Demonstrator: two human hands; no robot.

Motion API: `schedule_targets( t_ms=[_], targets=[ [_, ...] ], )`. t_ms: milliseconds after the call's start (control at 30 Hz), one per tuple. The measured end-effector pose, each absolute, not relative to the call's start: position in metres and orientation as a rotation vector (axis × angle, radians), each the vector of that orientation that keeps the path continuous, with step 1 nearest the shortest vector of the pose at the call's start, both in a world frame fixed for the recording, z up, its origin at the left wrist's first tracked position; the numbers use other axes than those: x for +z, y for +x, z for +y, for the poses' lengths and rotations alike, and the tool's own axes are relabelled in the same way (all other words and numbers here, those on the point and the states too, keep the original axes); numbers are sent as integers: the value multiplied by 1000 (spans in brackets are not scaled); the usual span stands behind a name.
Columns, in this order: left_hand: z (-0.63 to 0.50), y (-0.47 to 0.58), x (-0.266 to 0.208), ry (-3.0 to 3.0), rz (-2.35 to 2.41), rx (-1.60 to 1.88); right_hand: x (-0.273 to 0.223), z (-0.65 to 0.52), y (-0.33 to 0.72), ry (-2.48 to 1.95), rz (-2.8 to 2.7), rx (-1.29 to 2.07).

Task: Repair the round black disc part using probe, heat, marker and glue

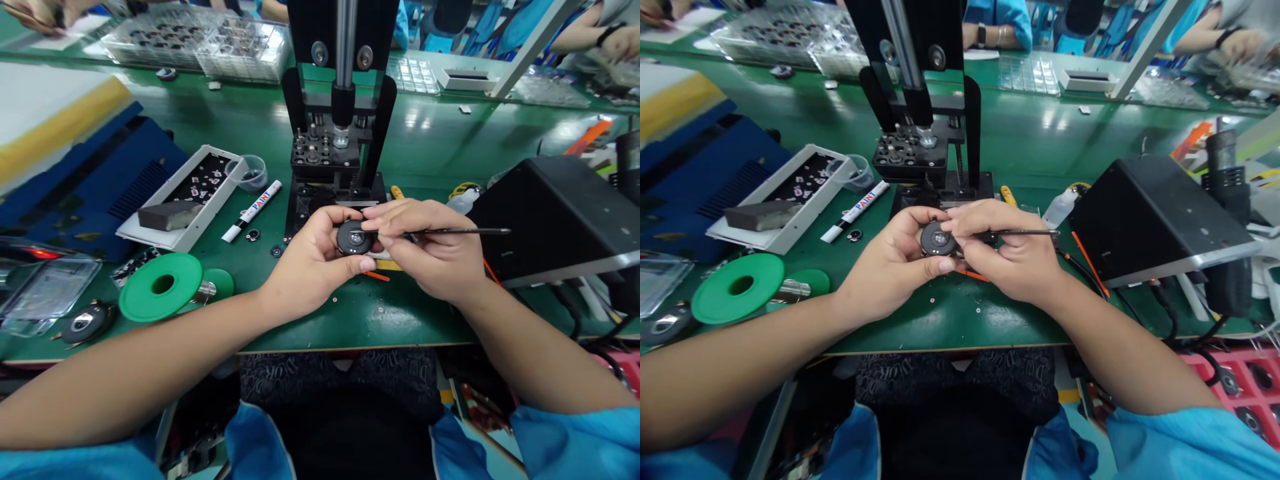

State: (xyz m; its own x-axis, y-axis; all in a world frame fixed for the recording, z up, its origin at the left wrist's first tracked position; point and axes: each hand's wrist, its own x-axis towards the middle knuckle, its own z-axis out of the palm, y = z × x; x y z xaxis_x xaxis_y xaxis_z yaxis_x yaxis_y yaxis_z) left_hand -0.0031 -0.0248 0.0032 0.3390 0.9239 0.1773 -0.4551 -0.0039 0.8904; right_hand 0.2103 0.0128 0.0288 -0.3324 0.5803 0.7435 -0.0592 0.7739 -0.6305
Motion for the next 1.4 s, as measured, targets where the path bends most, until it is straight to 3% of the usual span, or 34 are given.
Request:
schedule_targets(
  t_ms=[1400],
  targets=[
    [-30, -2, 9, 1170, 662, 1180, 35, 19, 216, -401, -1849, 819]
  ],
)
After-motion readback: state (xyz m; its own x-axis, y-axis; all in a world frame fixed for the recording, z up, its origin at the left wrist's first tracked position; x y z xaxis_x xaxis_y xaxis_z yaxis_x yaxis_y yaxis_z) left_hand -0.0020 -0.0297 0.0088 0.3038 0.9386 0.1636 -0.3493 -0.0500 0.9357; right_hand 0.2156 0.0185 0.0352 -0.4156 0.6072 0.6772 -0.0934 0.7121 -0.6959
